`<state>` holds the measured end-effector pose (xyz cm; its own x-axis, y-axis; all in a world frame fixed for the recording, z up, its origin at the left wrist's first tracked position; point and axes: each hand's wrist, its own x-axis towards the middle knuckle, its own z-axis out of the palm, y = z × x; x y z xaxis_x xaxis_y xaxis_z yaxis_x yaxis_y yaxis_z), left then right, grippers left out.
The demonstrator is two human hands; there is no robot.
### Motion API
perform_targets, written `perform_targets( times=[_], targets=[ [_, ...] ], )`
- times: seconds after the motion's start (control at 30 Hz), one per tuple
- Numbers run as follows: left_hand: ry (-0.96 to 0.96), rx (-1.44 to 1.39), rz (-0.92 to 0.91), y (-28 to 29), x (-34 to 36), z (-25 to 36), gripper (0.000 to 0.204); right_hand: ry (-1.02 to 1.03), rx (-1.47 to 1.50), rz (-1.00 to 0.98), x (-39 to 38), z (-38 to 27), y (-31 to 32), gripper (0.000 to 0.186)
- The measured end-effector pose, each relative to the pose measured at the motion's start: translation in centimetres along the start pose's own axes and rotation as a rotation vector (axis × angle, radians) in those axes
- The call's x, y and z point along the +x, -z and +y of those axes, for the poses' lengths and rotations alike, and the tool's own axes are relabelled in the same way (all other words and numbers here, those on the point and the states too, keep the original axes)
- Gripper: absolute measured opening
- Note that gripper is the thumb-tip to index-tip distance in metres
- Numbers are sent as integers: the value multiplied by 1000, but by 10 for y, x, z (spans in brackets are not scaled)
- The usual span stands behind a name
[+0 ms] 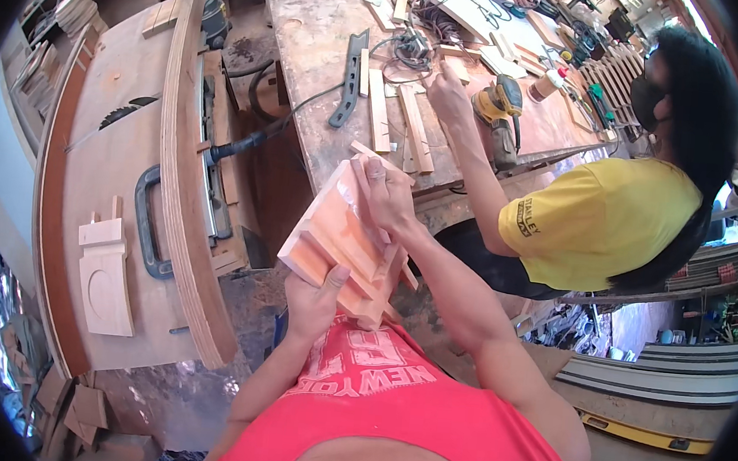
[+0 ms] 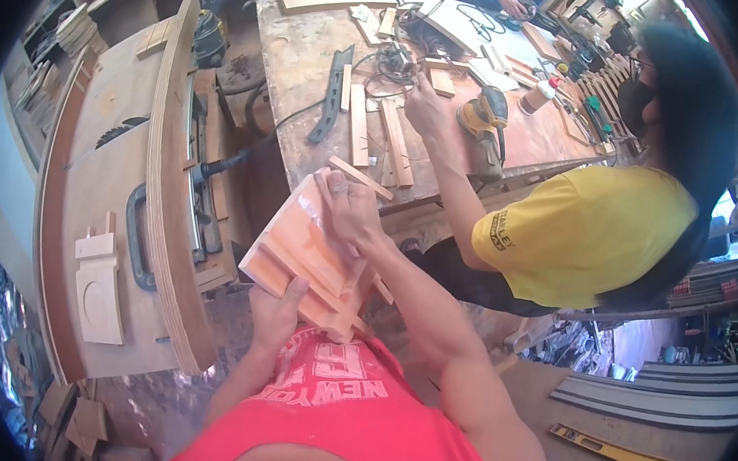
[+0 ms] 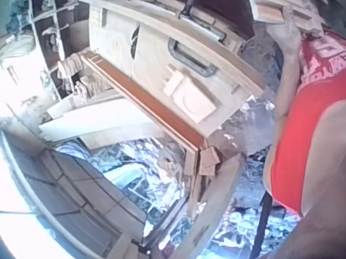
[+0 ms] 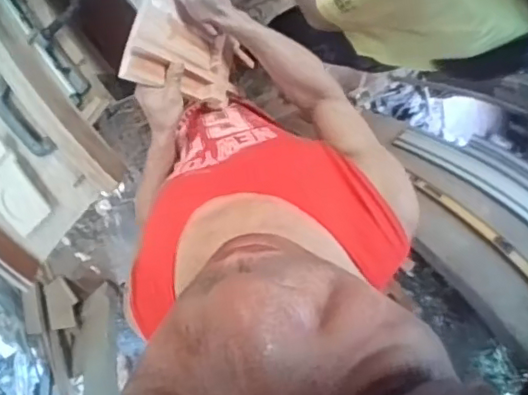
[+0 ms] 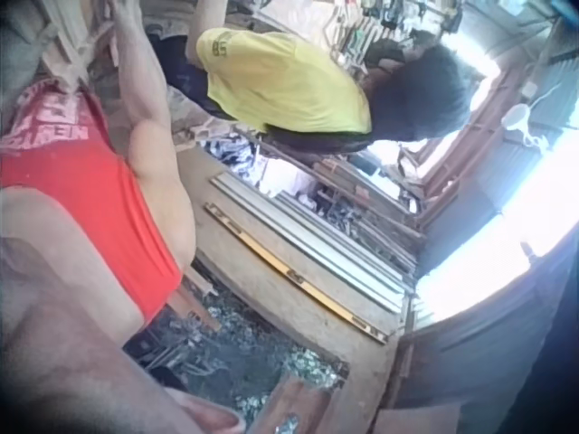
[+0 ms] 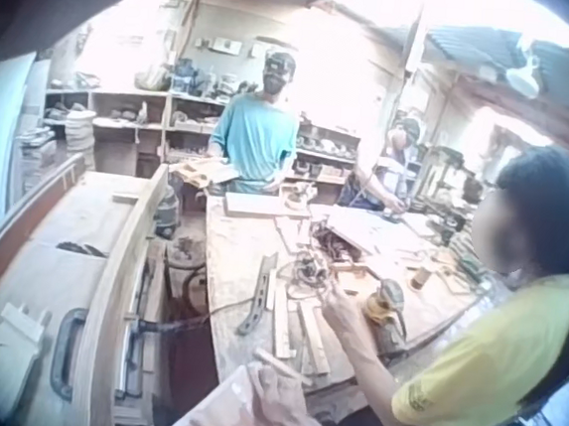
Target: The person uses a table saw to cut small wooden pieces, guiding them through the blade and stacking the cut pieces on the table. They repeatedly pick up pieces, align them, and feed them into the saw, then set the cut pieces aside.
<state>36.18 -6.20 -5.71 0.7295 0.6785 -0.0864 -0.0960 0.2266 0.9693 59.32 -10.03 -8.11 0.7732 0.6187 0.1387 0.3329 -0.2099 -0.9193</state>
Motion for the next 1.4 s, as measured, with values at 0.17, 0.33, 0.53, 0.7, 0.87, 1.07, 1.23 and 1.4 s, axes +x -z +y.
perform_targets(
  times=[0.17, 0.33, 0.53, 0.7, 0.87, 1.07, 1.23, 1.4],
  targets=[
    [-37, -33, 15, -2, 21, -10, 47, -225, -37, -121, 11, -11, 12, 56],
    [56, -154, 38, 5, 38, -33, 55, -228, 112, 20, 28, -9, 24, 62],
    [148, -320, 296, 40, 76, 9, 77, -457, 97, 313, 74, 27, 84, 59],
    [6, -442, 154, 34, 184, 34, 70, -404, -338, 308, 135, 118, 92, 57],
    [135, -596, -180, -71, 287, 44, 57, -437, -563, 268, 183, 149, 102, 50],
    [280, -534, -300, -175, 345, 9, 55, -413, -627, 213, 204, 156, 101, 48],
    [368, -606, -332, -235, 365, -22, 52, -361, -639, 202, 200, 160, 114, 47],
    [349, -600, -356, -250, 357, -38, 49, -337, -654, 214, 184, 170, 137, 45]
  ],
)
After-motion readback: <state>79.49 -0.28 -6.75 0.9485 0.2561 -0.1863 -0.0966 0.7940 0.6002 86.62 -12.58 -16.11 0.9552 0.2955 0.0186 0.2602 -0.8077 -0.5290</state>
